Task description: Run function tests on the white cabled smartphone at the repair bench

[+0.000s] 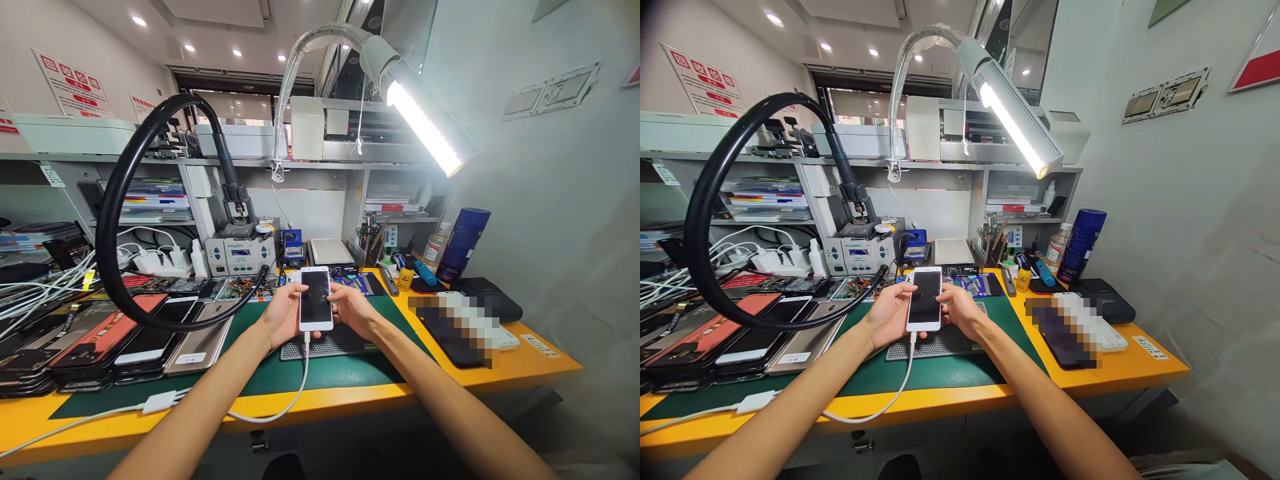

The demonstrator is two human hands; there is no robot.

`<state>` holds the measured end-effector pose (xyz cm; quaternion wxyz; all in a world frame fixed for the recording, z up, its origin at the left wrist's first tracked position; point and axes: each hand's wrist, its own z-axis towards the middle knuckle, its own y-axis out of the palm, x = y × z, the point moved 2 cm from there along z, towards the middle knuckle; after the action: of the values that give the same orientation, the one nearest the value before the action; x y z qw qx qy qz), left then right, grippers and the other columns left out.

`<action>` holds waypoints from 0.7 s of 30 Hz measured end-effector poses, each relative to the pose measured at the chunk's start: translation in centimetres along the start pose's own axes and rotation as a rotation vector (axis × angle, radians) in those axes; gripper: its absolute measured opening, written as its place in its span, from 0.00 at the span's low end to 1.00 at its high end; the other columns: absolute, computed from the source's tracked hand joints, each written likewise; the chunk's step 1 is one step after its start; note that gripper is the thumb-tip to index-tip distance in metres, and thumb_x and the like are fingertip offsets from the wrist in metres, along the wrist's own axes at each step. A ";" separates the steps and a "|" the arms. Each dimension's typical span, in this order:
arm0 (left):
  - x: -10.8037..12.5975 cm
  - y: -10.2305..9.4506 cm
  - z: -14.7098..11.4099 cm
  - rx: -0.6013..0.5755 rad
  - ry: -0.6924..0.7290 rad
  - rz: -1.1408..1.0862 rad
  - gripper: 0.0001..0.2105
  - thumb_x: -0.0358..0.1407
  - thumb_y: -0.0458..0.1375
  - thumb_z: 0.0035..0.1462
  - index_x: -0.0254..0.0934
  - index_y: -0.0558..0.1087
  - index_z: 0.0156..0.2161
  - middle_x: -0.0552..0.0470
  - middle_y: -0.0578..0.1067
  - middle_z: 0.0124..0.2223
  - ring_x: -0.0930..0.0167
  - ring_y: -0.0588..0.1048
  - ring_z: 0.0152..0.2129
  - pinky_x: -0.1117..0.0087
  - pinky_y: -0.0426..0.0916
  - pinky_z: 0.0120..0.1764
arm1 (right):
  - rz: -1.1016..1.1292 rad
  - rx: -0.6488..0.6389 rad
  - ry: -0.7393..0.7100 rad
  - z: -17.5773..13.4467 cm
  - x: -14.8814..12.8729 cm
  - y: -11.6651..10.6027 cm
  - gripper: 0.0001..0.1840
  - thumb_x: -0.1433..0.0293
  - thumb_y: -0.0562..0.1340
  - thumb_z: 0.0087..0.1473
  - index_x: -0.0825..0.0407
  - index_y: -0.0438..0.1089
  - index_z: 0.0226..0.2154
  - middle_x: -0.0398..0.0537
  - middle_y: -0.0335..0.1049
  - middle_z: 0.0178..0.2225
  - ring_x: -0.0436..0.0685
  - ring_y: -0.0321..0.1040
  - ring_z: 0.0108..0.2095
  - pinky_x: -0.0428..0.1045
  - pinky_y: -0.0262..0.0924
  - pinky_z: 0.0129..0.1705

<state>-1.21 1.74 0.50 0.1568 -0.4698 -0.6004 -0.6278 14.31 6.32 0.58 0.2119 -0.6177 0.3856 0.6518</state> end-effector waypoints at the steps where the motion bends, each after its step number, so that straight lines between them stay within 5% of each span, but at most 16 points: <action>1: 0.0 -0.1 0.0 -0.019 -0.001 -0.011 0.24 0.41 0.53 0.59 0.30 0.72 0.57 0.34 0.81 0.41 0.55 0.81 0.35 0.59 0.77 0.29 | -0.004 0.001 -0.004 0.0 0.0 0.0 0.16 0.68 0.63 0.39 0.50 0.69 0.36 0.39 0.67 0.27 0.50 0.63 0.24 0.47 0.60 0.28; 10: 0.1 0.1 -0.2 -0.065 0.004 -0.037 0.29 0.53 0.44 0.69 0.32 0.72 0.58 0.35 0.80 0.43 0.56 0.80 0.36 0.55 0.77 0.32 | -0.098 0.078 -0.138 -0.4 -0.2 0.2 0.16 0.66 0.64 0.39 0.49 0.69 0.35 0.39 0.66 0.29 0.50 0.62 0.25 0.46 0.56 0.25; 21: 0.2 0.2 -0.1 -0.081 0.020 -0.038 0.29 0.52 0.40 0.71 0.35 0.72 0.59 0.36 0.80 0.41 0.57 0.80 0.33 0.56 0.76 0.31 | -0.272 0.062 -0.338 -1.7 -0.8 1.3 0.17 0.66 0.63 0.45 0.48 0.69 0.41 0.46 0.73 0.38 0.58 0.68 0.37 0.51 0.65 0.35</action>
<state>-1.15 1.71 0.83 0.1315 -0.4579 -0.5818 -0.6593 14.60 4.38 1.74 0.3783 -0.5390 0.2776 0.6995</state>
